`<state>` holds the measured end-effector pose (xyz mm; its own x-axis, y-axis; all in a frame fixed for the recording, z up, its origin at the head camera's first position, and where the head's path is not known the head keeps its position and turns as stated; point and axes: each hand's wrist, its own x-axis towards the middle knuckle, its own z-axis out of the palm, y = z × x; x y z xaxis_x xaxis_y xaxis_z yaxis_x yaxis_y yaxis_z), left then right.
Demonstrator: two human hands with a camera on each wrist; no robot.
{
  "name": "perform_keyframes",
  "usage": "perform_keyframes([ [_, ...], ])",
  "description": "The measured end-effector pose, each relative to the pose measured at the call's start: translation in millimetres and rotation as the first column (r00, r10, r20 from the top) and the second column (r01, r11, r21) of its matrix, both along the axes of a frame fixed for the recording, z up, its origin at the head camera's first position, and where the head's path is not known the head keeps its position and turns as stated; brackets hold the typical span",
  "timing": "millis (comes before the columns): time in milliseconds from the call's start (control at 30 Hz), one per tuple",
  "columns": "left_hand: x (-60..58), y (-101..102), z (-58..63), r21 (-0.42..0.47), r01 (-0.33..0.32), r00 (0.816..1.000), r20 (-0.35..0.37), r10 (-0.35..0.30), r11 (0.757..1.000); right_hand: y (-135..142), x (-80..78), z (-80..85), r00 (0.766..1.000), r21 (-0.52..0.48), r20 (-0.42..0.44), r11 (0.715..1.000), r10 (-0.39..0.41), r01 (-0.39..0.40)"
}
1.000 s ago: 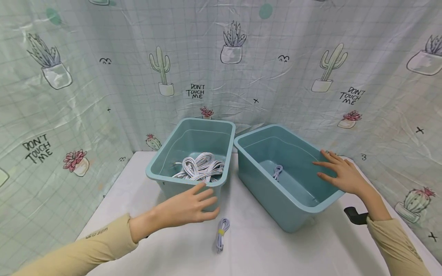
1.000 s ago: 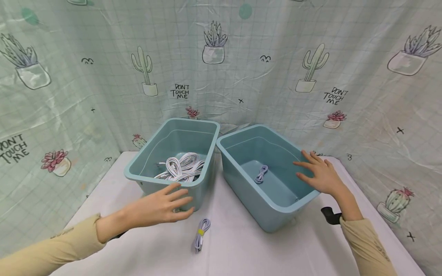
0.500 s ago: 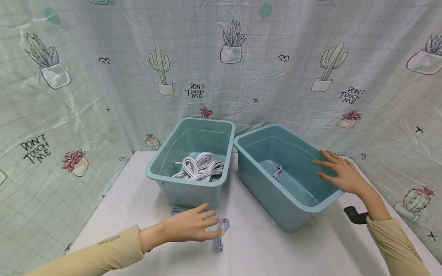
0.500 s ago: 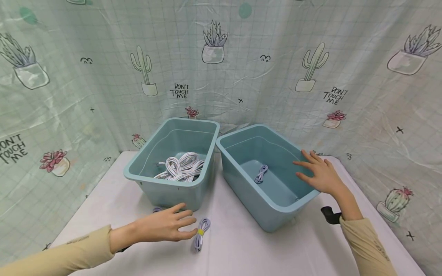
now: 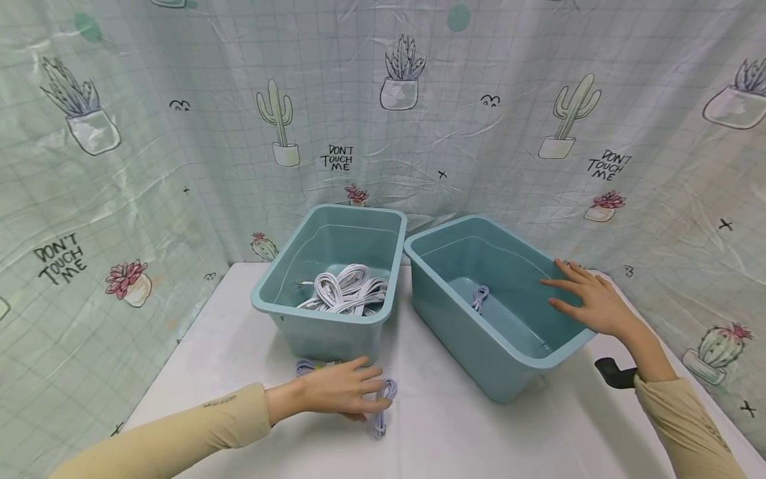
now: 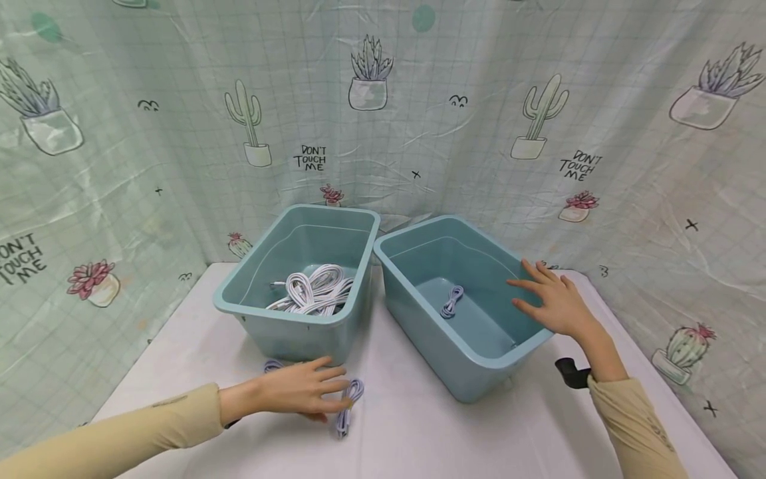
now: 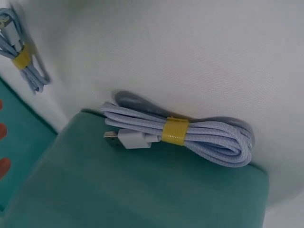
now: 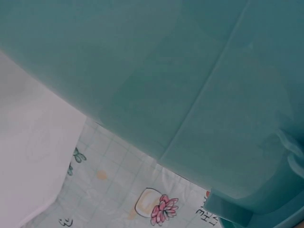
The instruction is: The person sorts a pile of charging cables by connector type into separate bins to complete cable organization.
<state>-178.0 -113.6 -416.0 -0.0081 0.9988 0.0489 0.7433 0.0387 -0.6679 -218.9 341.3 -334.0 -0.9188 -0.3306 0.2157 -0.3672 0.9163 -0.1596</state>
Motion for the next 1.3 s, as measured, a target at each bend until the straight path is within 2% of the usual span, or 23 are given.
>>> perform_keyframes([
  [233, -8.5, 6.9, -12.8, -0.03, 0.021, 1.0, -0.004, -0.021, 0.999, -0.9, -0.1, 0.1, 1.0, 0.006, 0.008, 1.0, -0.009, 0.009],
  [567, -12.9, 13.7, -21.2, -0.073, 0.037, 0.998, -0.041, -0.04, 0.997, -0.9, -1.0, 0.0, 1.0, 0.007, 0.02, 1.0, -0.015, 0.014],
  [900, -16.3, 11.2, -25.5, -0.088, 0.037, 0.998, -0.037, -0.04, 0.995, 0.4, -0.3, -1.4, 1.0, 0.001, 0.0, 1.0, -0.002, 0.002],
  [1300, -15.6, 13.2, -22.1, -0.128, 0.044, 0.998, -0.048, -0.051, 0.991, -0.1, -0.2, -0.5, 1.0, -0.001, 0.008, 1.0, -0.003, 0.003],
])
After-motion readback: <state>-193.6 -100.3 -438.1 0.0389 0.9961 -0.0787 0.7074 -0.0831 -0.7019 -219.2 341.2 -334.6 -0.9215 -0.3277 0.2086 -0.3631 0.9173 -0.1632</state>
